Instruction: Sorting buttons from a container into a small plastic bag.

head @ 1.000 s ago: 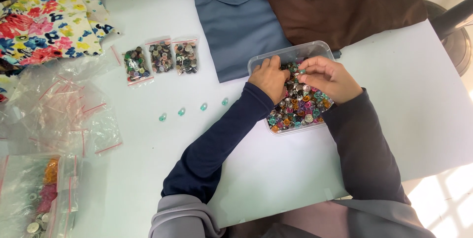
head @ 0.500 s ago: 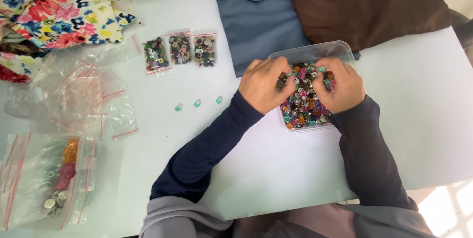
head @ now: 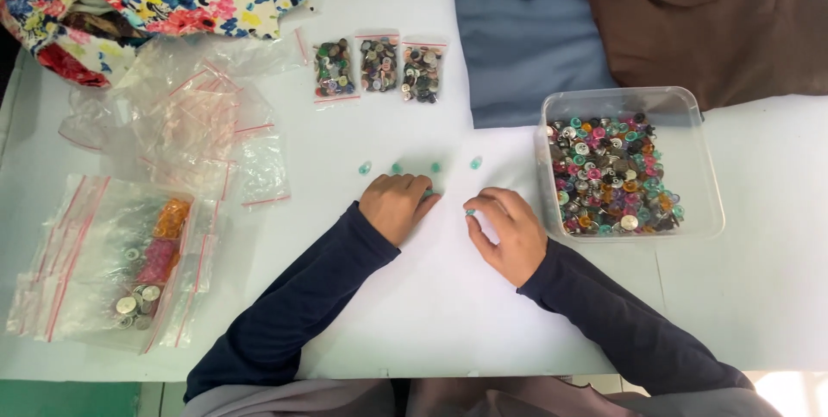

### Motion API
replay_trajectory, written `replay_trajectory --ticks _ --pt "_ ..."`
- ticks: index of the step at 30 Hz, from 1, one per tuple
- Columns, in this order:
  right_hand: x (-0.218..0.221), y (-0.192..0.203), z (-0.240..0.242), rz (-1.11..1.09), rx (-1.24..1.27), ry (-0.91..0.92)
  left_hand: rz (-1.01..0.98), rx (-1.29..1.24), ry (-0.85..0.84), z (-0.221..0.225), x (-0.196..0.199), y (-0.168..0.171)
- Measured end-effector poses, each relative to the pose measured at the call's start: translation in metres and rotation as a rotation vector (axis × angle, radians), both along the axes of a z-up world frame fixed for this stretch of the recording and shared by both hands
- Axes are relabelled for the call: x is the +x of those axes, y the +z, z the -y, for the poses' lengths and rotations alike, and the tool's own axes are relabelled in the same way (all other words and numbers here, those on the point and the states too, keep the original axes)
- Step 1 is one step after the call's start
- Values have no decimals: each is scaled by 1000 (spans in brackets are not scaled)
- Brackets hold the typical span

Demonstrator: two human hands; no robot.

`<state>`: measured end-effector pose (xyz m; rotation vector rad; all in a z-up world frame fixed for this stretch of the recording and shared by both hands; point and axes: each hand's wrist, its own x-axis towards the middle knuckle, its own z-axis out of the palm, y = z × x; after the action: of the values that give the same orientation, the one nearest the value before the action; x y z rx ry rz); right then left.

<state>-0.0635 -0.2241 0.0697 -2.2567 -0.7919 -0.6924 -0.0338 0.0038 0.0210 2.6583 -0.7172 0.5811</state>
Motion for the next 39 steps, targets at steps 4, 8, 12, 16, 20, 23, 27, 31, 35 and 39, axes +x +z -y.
replay_trajectory --ticks 4,8,12,16,20,23,27,31,35,39 --pt "21 -23 5 -45 -51 -85 -9 -35 11 7 3 -7" --pt "31 -32 4 -91 -79 -162 35 -15 56 14 4 -12" --pt "38 -40 1 -111 -77 -216 69 -5 83 16 4 -11" --pt "38 -41 2 -113 -77 -217 97 13 98 17 5 -10" --pt "39 -44 2 -124 -68 -209 142 -17 97 16 7 -10" --pt "39 -44 2 -120 -37 -194 191 -17 96 17 8 -10" --pt "36 -41 1 -86 24 -151 242 5 86 18 8 -10" --pt "3 -2 -12 -54 65 -97 298 -44 46 30 -4 40" --pt "-20 35 13 171 119 -64 343 -152 -51 67 -1 80" --pt "2 97 71 73 51 -200 240 -243 -200 128 10 109"
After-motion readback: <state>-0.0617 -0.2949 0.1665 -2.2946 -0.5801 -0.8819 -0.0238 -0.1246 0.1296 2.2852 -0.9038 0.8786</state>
